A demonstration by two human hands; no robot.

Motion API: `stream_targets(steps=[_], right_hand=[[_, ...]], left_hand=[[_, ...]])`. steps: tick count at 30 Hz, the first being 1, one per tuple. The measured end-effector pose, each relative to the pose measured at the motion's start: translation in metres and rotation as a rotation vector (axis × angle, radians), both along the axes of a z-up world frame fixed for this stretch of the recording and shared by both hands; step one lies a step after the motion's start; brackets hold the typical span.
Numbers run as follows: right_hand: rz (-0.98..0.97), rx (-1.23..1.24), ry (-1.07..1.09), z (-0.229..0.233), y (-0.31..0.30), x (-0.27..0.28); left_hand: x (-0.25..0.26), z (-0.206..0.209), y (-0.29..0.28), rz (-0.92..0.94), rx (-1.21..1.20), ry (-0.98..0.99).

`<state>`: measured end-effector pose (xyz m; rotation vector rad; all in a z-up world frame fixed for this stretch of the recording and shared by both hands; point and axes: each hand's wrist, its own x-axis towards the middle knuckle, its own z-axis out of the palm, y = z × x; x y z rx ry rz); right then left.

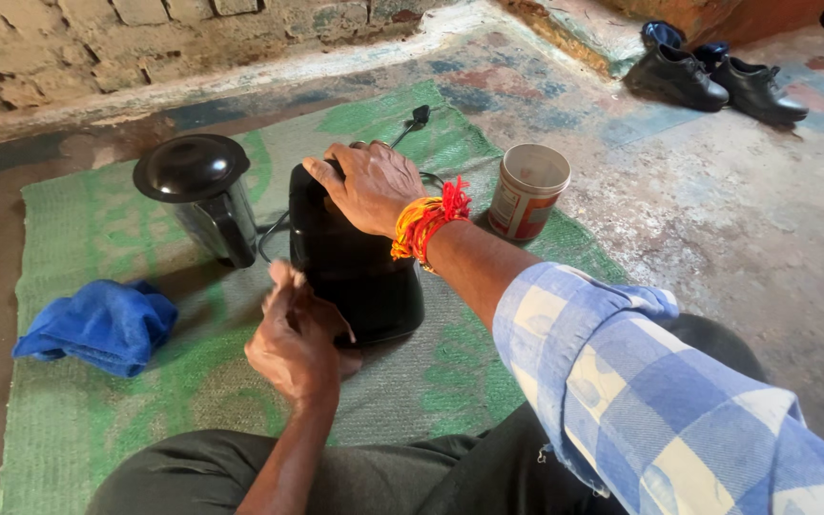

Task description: The person wipes the exterior of a black blender base with a pink cloth and then a blue cloth. The person sits on a green mat on the floor and uses both hands to rub the surface of the appliance.

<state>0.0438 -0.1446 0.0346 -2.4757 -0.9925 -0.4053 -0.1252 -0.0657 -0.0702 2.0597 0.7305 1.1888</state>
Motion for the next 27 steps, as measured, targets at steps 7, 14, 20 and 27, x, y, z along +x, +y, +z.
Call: stream_targets(steps=[7, 14, 20, 27], right_hand=[[-0.033, -0.048, 0.05, 0.006, -0.001, -0.004], [0.034, 0.015, -0.193, 0.008, 0.002, -0.007], [0.134, -0.1, -0.031, 0.026, 0.02, -0.031], [0.365, 0.067, -0.098, -0.012, 0.077, -0.084]], left_hand=[[-0.009, 0.001, 0.053, 0.082, -0.27, 0.32], [-0.066, 0.04, 0.124, 0.007, -0.367, 0.228], [-0.075, 0.017, 0.147, -0.048, -0.133, 0.417], [-0.075, 0.018, 0.173, -0.037, 0.015, 0.448]])
